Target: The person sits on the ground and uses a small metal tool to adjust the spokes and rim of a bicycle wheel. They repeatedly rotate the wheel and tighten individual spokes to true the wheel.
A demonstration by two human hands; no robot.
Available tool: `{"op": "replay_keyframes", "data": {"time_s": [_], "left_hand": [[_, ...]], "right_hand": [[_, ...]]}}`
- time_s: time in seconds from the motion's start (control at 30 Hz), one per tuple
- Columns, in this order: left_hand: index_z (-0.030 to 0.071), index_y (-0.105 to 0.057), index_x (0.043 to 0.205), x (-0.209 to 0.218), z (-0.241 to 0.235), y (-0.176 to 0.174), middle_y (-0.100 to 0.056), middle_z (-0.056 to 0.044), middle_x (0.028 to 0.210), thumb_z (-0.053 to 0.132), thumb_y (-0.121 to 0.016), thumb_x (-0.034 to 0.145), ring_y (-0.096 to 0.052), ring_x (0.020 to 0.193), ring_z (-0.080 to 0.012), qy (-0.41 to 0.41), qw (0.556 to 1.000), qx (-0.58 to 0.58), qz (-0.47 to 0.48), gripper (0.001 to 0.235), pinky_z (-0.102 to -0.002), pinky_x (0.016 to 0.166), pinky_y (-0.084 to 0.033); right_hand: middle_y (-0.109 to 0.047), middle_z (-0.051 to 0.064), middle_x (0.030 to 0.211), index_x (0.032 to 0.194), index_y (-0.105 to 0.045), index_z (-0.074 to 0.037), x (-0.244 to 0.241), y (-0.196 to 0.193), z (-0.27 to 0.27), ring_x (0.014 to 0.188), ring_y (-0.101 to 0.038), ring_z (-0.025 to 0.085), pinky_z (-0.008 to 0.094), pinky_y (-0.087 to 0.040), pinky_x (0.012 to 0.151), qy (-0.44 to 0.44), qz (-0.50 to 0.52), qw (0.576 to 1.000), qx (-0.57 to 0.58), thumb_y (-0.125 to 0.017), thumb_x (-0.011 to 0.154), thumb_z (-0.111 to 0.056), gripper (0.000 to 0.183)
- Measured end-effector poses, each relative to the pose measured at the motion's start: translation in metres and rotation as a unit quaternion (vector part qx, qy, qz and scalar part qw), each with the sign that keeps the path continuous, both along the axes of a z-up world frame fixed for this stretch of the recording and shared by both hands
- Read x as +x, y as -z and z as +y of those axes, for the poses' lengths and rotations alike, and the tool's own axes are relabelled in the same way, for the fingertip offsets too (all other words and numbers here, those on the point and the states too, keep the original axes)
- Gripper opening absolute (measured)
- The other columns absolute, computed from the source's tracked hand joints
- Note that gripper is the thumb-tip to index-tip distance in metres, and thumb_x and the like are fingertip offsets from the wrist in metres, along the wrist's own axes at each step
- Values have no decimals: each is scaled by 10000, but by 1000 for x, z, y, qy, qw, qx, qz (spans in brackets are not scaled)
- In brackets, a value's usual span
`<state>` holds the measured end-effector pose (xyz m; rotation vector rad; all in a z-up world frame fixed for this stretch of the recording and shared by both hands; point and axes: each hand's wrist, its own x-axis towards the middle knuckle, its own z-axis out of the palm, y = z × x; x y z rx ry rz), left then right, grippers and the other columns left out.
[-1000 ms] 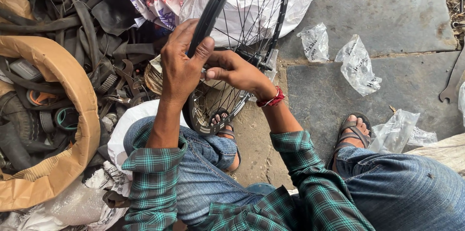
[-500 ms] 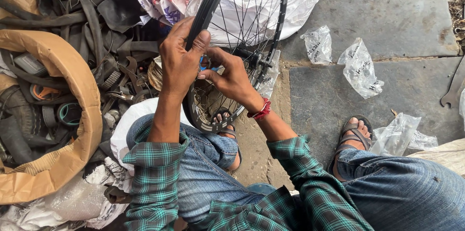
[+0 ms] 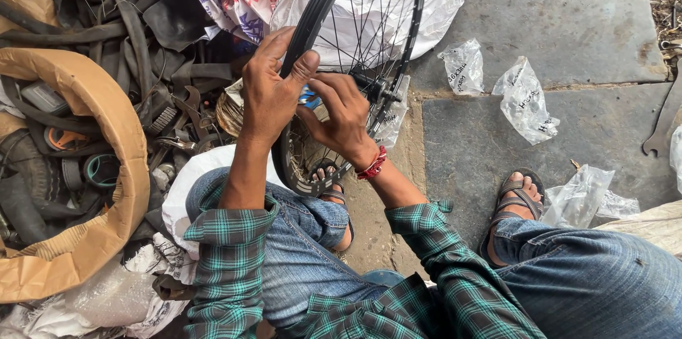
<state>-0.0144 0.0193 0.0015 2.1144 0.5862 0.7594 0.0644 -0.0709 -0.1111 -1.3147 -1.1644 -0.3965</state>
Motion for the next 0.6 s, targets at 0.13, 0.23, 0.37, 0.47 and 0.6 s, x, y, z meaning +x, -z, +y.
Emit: {"op": "replay_keyframes", "data": {"time_s": [0.13,0.23,0.37,0.47,0.6], "left_hand": [[18,-690,1304,1,0,-2,-709,-92,1224,515,-702,967,-711,1104,-203,-2,1000,18,-2,600,-344,938,-578],[20,-690,1305,-1,4,-3,-715,-96,1213,509,-700,972,-714,1099,-198,-8,1000,20,-4,592,-338,941,-581],[11,-678,1317,-2,8,2,-712,-109,1219,507,-702,993,-717,1103,-195,4,999,21,-24,593,-331,942,-589],[21,-682,1316,-4,9,4,-724,-91,1167,521,-695,978,-727,1020,-167,-14,999,29,-9,604,-304,852,-601],[27,-687,1317,-5,12,4,-721,-80,1122,541,-684,964,-711,941,-154,-28,999,37,9,624,-298,773,-585]], "right_hand": [[-653,140,1076,1254,-629,-11,2,10,-3,968,-660,287,381,-571,807,36,-35,998,29,-857,867,-202,488],[-636,144,993,1236,-635,22,-1,18,-4,878,-631,258,400,-522,729,-18,-32,998,50,-817,867,-290,516],[-654,136,1066,1322,-603,40,-8,21,-5,954,-663,293,426,-543,846,-86,-67,993,-40,-740,955,-309,525],[-664,161,1179,1359,-575,30,-15,17,-6,1072,-670,333,439,-530,959,-93,-49,990,-93,-683,974,-250,489],[-657,204,1259,1349,-578,40,-12,12,-5,1147,-648,360,453,-510,1012,-174,-20,977,-126,-630,993,-190,426]]}}
